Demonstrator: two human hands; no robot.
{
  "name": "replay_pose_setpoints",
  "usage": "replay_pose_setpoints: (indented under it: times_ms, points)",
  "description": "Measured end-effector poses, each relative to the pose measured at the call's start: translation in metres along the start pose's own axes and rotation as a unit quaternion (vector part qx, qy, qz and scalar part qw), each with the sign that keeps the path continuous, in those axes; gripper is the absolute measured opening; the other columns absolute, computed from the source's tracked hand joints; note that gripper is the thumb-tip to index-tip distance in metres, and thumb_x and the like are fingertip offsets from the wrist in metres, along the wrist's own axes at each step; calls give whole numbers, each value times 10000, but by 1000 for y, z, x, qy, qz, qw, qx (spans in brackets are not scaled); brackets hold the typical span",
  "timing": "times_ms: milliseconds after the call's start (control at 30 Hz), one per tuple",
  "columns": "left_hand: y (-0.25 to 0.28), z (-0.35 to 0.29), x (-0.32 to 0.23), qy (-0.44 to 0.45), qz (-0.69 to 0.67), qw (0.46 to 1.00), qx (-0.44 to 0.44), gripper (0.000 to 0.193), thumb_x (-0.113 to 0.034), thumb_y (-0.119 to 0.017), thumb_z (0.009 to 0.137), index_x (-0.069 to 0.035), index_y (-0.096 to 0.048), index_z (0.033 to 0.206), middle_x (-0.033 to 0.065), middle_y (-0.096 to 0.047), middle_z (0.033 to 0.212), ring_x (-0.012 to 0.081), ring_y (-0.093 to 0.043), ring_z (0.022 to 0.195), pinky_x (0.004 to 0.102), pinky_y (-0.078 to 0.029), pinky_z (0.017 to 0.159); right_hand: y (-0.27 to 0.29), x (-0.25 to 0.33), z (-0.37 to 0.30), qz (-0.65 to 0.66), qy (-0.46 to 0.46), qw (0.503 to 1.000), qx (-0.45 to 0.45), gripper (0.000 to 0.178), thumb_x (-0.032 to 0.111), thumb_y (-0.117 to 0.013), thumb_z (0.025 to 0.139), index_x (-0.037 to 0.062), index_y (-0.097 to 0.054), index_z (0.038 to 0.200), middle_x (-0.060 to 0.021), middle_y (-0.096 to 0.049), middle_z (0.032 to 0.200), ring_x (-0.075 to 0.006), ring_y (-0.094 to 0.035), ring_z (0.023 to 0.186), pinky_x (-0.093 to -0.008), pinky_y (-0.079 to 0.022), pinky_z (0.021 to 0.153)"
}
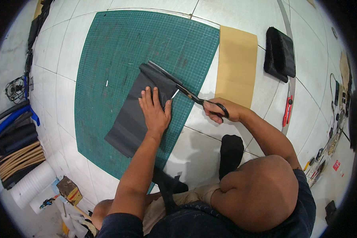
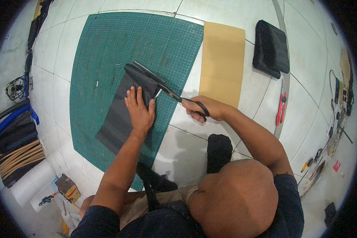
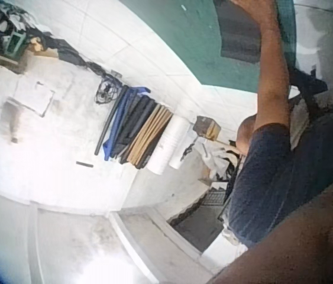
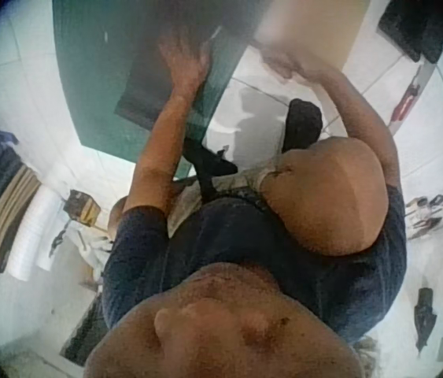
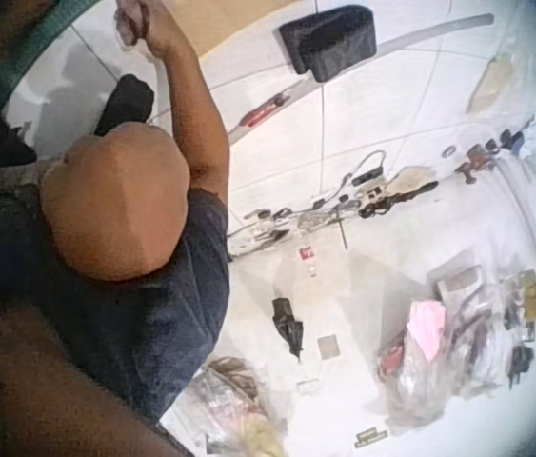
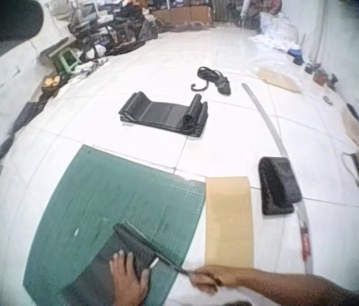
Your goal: The person cuts a piece of black material with scissors on a green cutting mat and then aligns it with a long strip of silver reflective material.
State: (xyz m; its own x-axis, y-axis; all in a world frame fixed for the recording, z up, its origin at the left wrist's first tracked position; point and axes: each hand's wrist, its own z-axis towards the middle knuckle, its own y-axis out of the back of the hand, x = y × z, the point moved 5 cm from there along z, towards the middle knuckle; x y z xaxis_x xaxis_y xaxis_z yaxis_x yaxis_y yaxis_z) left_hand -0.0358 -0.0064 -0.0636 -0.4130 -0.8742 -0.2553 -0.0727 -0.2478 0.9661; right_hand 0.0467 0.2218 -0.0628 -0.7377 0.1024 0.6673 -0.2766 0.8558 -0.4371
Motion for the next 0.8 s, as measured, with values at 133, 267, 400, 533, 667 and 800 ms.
replay_pose_setpoints:
  times_ms: [133,267,400,533,667,800]
  points:
    - [0,0,0,-6,6,1000,-7,632,-391,-551,941,-12,-393,1422,236,-307,1496,427,-239,1411,579,-176,1148,-8,12,19,54,-2,998,33,615,676,-478,910,73,-535,799,5,-472,626,-101,-458,539,-259,-385,507]
    - [0,1,-2,0,5,1000,2,626,-390,-544,943,-9,-396,1418,241,-306,1493,427,-234,1413,579,-176,1148,-4,8,25,58,-17,998,8,582,650,-513,909,81,-543,788,17,-450,594,-100,-441,508,-259,-382,488]
    - [2,1,-1,0,-8,1000,6,630,-328,-576,927,-4,-371,1427,256,-287,1501,445,-235,1407,583,-168,1147,-1,8,23,12,0,1000,-12,544,606,-562,907,82,-543,765,19,-448,570,-96,-437,487,-246,-364,459]
    - [2,1,-2,2,-8,1000,14,632,-330,-575,926,1,-372,1424,263,-282,1501,448,-230,1408,576,-162,1150,-3,19,17,-22,0,999,-35,529,583,-586,903,86,-540,725,16,-468,566,-90,-446,480,-237,-347,443]
    - [2,2,-3,-3,-16,1000,7,633,-334,-575,926,2,-372,1423,265,-283,1500,449,-232,1407,579,-160,1148,-4,31,36,4,-1,1000,-21,606,676,-539,877,89,-554,730,9,-474,570,-98,-454,482,-244,-349,460]
    - [4,1,-3,1,-12,1000,11,632,-334,-574,926,3,-373,1421,266,-282,1500,452,-238,1403,589,-168,1141,-17,31,58,57,-22,998,-16,659,742,-500,852,92,-560,759,21,-468,569,-104,-456,481,-259,-357,473]
